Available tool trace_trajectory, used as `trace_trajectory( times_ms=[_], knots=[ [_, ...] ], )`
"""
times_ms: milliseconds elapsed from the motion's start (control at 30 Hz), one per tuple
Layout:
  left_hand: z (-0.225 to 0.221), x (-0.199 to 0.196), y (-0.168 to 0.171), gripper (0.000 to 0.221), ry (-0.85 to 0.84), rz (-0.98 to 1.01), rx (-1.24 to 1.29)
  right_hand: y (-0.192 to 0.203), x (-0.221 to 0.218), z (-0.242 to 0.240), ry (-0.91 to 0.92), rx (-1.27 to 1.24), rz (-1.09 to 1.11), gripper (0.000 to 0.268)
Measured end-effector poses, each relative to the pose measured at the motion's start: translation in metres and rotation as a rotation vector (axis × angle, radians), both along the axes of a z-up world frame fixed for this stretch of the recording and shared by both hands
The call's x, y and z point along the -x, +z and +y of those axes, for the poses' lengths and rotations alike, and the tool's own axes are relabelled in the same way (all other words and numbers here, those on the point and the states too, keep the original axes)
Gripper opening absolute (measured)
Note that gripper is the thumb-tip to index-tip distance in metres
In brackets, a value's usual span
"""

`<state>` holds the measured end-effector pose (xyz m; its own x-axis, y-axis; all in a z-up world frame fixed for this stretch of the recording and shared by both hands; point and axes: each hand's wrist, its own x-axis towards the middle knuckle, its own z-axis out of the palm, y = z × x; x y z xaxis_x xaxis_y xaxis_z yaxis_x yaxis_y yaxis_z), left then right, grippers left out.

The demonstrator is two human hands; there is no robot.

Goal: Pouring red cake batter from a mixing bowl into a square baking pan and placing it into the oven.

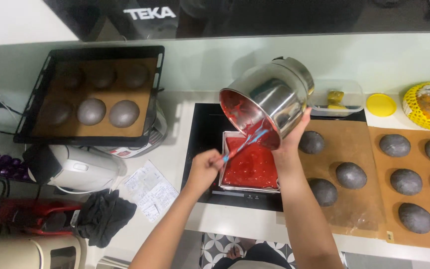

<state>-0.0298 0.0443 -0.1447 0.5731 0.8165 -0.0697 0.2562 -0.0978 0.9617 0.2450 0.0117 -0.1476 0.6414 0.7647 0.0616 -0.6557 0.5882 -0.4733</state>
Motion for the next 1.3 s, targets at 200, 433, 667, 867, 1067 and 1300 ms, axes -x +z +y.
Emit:
trace_trajectory(
  times_ms=[200, 433, 667, 867, 1067, 1300],
  knots=[
    [-0.041, 0.031, 0.064, 0.004, 0.086, 0.454, -0.311, -0.008, -0.024, -0.005, -0.074, 0.044, -0.017, 0.073],
    [-0.056, -0.018, 0.055, 0.016, -0.324, 0.795, -0.973, 0.028, -0.006, -0.035, -0.041, -0.111, 0.053, 0.084],
    [-0.055, -0.042, 0.064, 0.010, -0.459, 0.881, -1.160, 0.042, 0.001, -0.050, -0.081, -0.096, 0.029, 0.087],
    [-0.043, -0.059, 0.077, 0.008, -0.476, 0.926, -1.144, 0.029, -0.005, -0.050, -0.115, -0.128, -0.057, 0.085],
    [-0.034, -0.055, 0.078, 0.007, -0.485, 0.855, -1.056, 0.024, -0.003, -0.050, -0.071, -0.128, 0.000, 0.084],
    [-0.025, -0.038, 0.136, 0.008, -0.359, 0.835, -0.891, -0.005, -0.008, -0.040, -0.069, -0.003, -0.082, 0.085]
  ],
)
